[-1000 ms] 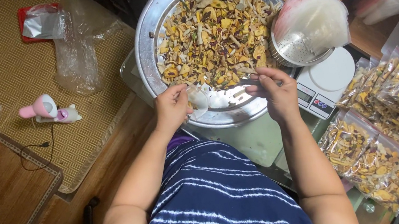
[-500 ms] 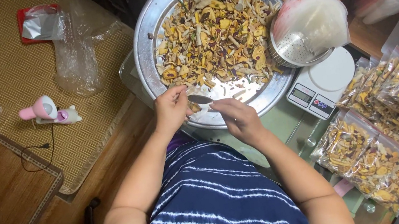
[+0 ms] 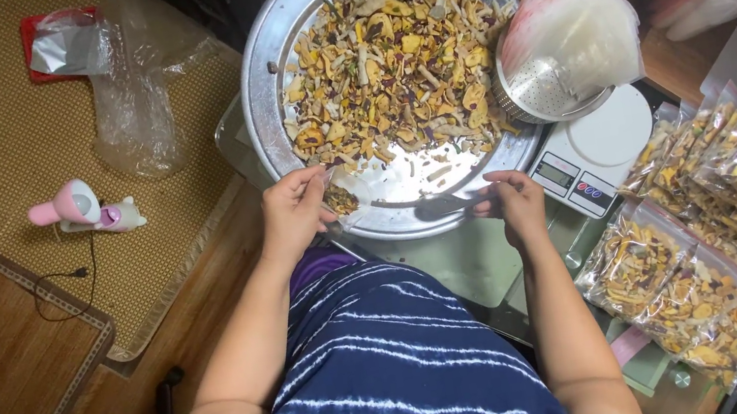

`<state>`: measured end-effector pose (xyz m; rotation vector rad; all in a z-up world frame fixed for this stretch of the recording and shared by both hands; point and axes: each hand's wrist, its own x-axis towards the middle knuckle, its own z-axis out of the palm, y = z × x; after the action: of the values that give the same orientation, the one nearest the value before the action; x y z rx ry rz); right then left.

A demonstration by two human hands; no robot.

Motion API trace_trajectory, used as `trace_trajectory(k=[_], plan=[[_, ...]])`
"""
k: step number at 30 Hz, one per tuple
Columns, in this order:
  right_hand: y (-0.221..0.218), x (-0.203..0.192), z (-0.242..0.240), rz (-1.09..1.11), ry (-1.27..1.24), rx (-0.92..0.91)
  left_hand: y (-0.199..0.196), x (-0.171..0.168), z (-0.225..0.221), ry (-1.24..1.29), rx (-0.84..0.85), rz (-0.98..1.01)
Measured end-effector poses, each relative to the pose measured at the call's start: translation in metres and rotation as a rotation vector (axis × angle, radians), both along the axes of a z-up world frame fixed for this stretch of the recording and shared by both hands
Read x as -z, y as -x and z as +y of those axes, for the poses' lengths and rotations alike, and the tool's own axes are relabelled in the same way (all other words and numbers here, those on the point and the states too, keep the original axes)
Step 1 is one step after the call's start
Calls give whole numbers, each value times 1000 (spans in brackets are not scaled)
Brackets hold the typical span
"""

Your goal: Packaging dried food items into small plastic bags using a spoon and a scale

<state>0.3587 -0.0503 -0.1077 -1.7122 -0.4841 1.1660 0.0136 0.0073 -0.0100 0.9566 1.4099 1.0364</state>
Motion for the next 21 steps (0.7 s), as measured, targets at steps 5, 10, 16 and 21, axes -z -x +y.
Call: trace_trajectory(k=[5, 10, 16, 21], plan=[[-29, 14, 7, -108, -31, 134, 0, 3, 0, -10, -1, 3], [-40, 5, 7, -476, -313, 188, 4, 6, -2, -1, 9, -3], [-37, 19, 17, -1106, -368, -45, 5, 8, -3, -27, 21, 2], [-14, 29, 33, -1162, -372, -116, 6, 14, -4, -16, 26, -14]])
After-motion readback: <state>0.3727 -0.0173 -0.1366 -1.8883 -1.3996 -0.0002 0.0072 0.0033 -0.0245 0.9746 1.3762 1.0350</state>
